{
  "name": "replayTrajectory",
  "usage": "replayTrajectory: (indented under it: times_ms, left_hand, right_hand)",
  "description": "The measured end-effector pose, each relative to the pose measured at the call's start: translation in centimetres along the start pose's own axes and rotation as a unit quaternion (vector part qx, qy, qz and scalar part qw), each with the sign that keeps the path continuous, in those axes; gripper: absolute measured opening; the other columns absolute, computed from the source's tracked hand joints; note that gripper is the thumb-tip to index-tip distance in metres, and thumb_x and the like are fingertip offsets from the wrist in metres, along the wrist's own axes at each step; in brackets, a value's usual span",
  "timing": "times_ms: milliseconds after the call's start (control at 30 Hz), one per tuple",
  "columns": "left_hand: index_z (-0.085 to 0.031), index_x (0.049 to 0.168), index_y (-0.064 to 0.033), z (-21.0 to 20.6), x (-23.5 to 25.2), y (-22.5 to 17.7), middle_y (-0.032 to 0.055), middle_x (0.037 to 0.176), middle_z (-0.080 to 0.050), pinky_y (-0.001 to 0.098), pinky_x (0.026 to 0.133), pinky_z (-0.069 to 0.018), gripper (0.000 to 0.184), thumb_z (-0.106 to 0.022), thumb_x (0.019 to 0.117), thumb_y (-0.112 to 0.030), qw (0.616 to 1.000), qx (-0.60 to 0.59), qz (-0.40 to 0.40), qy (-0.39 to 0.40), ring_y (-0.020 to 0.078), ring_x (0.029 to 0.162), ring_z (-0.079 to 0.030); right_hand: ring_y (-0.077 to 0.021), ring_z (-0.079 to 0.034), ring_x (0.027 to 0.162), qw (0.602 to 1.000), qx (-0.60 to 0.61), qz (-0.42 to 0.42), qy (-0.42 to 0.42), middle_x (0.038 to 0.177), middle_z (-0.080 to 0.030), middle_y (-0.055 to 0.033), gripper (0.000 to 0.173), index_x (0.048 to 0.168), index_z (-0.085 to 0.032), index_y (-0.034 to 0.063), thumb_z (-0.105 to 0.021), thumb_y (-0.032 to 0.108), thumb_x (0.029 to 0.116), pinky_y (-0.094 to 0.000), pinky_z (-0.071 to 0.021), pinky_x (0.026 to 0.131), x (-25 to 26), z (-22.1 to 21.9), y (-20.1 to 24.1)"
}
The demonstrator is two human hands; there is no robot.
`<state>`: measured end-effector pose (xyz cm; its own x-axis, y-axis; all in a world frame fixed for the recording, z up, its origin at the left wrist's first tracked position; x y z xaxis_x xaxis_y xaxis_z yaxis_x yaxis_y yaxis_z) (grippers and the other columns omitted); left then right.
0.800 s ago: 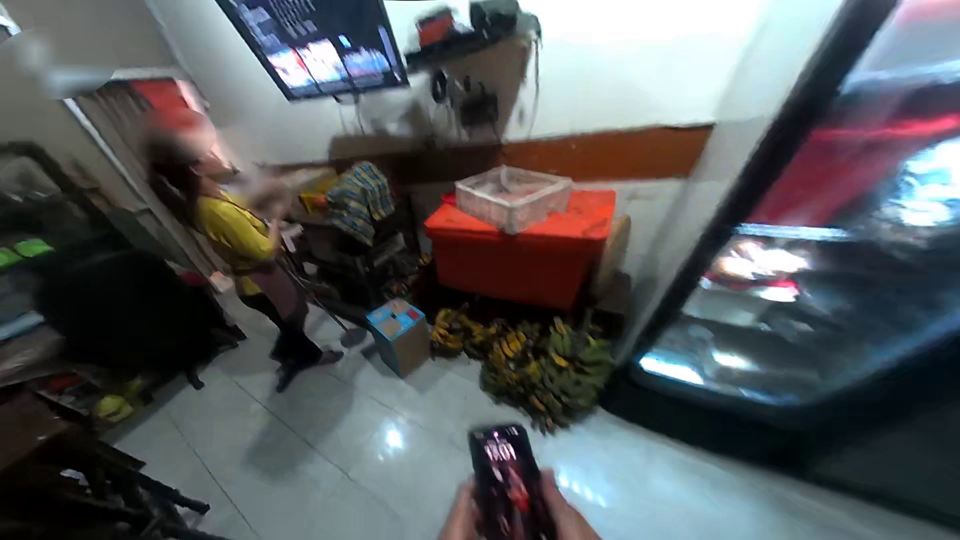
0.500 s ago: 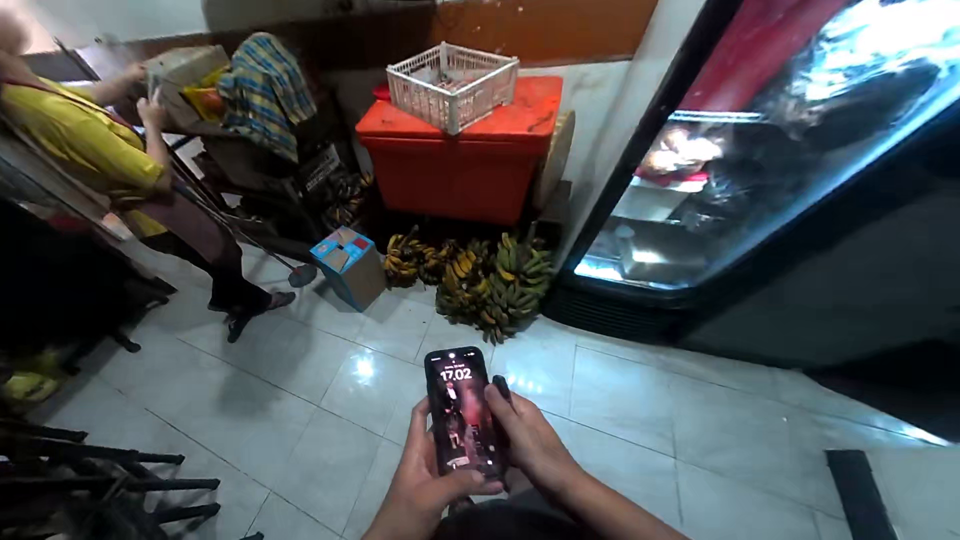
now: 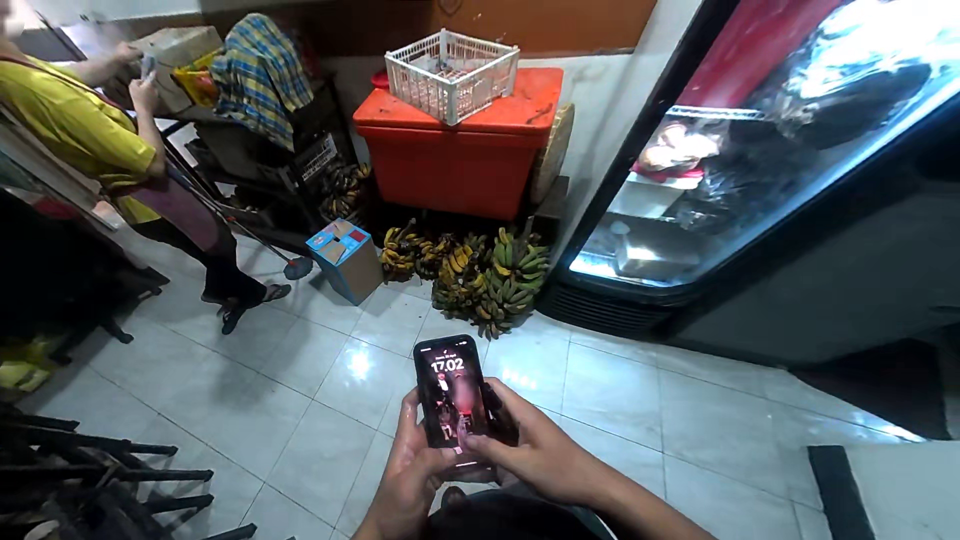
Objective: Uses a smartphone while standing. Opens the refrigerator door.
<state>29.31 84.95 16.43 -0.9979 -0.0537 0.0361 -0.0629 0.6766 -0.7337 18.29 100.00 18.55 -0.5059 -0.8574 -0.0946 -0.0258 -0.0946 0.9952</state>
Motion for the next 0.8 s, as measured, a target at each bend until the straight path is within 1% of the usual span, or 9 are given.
replayTrajectory:
  times_ms: [67,167,233,333,433,533,600,667,800]
  left_hand:
    - [-0.005,0.156,-0.0161,-0.1,-0.3,0.1,0.0271,0.142,-0.050,0.0647,0.088,-0.0578,0.084,-0.062,0.0949,-0.010,1.000,-0.007,-0.001,0.004,0.0464,0.118,-0.063]
    - [-0.005,0.156,-0.0149,-0.2,-0.8,0.2,0.0271,0.142,-0.051,0.0662,0.088,-0.0570,0.084,-0.061,0.0933,-0.006,1.000,-0.013,-0.003,0.003,0.0470,0.118,-0.062]
    - [-0.006,0.155,-0.0138,-0.6,-1.0,0.1,0.0277,0.140,-0.051,0.0661,0.087,-0.0576,0.083,-0.060,0.0929,-0.004,1.000,-0.012,-0.007,0.003,0.0476,0.117,-0.063]
    - [-0.006,0.155,-0.0132,-0.8,-1.5,0.0,0.0295,0.140,-0.051,0.0666,0.085,-0.0586,0.081,-0.058,0.0945,-0.003,1.000,-0.007,-0.015,0.013,0.0503,0.118,-0.062]
    - [-0.009,0.154,-0.0127,-0.7,-2.0,0.1,0.0295,0.137,-0.054,0.0639,0.078,-0.0611,0.079,-0.061,0.0949,-0.005,1.000,0.009,-0.020,0.011,0.0504,0.116,-0.063]
    - [-0.009,0.154,-0.0126,-0.8,-2.5,0.2,0.0296,0.138,-0.053,0.0660,0.080,-0.0599,0.079,-0.060,0.0945,-0.004,0.999,0.008,-0.023,0.022,0.0515,0.118,-0.061]
    - [-0.009,0.154,-0.0119,-1.0,-2.7,0.2,0.0302,0.138,-0.054,0.0663,0.081,-0.0597,0.079,-0.060,0.0940,-0.003,0.999,0.009,-0.025,0.022,0.0524,0.119,-0.061]
    - [-0.009,0.153,-0.0123,-1.3,-2.9,0.2,0.0256,0.137,-0.056,0.0633,0.083,-0.0600,0.079,-0.060,0.0942,-0.004,0.999,0.023,-0.023,0.016,0.0461,0.116,-0.065]
    - [-0.007,0.153,-0.0098,-1.6,-3.2,0.1,0.0219,0.134,-0.059,0.0623,0.084,-0.0601,0.080,-0.059,0.0922,0.000,0.999,0.050,-0.020,0.001,0.0408,0.114,-0.067]
  right_hand:
    - [-0.0207,-0.073,0.105,1.000,0.028,0.006,0.001,0.120,-0.071,-0.0091,0.050,0.145,-0.046,0.0115,-0.068,0.020,0.1007,-0.0380,-0.0636,0.092,-0.3,-0.1,0.3]
    - [-0.0195,-0.073,0.104,0.999,0.022,0.031,-0.011,0.121,-0.071,-0.0085,0.051,0.143,-0.050,0.0095,-0.070,0.027,0.0999,-0.0364,-0.0635,0.091,-0.6,0.1,0.4]
    - [-0.0164,-0.070,0.086,0.998,-0.011,0.040,-0.052,0.117,-0.068,-0.0062,0.051,0.141,-0.054,0.0157,-0.071,0.036,0.0982,-0.0335,-0.0623,0.075,-0.9,0.6,0.2]
    - [-0.0127,-0.056,0.065,0.988,-0.062,0.055,-0.133,0.103,-0.065,-0.0004,0.050,0.141,-0.057,0.0268,-0.071,0.045,0.0963,-0.0287,-0.0506,0.055,-0.9,1.9,0.4]
    - [-0.0123,-0.051,0.059,0.978,-0.076,0.085,-0.177,0.088,-0.060,-0.0001,0.048,0.140,-0.057,0.0273,-0.070,0.044,0.0968,-0.0268,-0.0454,0.050,-1.2,2.9,1.5]
    - [-0.0056,-0.042,0.051,0.965,-0.103,0.154,-0.188,0.066,-0.050,0.0047,0.035,0.131,-0.066,0.0238,-0.069,0.036,0.0990,-0.0219,-0.0377,0.046,-1.8,3.1,2.7]
    - [-0.0009,-0.040,0.049,0.951,-0.159,0.213,-0.157,0.063,-0.050,0.0074,0.030,0.129,-0.069,0.0214,-0.068,0.031,0.1004,-0.0191,-0.0365,0.044,-2.2,2.7,3.4]
    - [-0.0018,-0.041,0.048,0.932,-0.238,0.245,-0.120,0.063,-0.052,0.0064,0.037,0.136,-0.067,0.0224,-0.066,0.032,0.1006,-0.0215,-0.0384,0.044,-2.3,2.1,4.0]
    - [-0.0127,-0.051,0.050,0.866,-0.437,0.235,-0.070,0.063,-0.055,0.0040,0.061,0.153,-0.050,0.0301,-0.063,0.049,0.0960,-0.0379,-0.0459,0.045,-1.9,0.3,4.8]
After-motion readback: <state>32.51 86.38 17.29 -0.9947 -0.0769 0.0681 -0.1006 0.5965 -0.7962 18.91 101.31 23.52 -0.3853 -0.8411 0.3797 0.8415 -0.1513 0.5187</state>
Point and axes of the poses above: each hand's wrist, its own x-axis towards the middle knuckle, its own z-axis out of the back of the hand, y = z × x, the point moved 3 cm from there along x, towards the middle knuckle
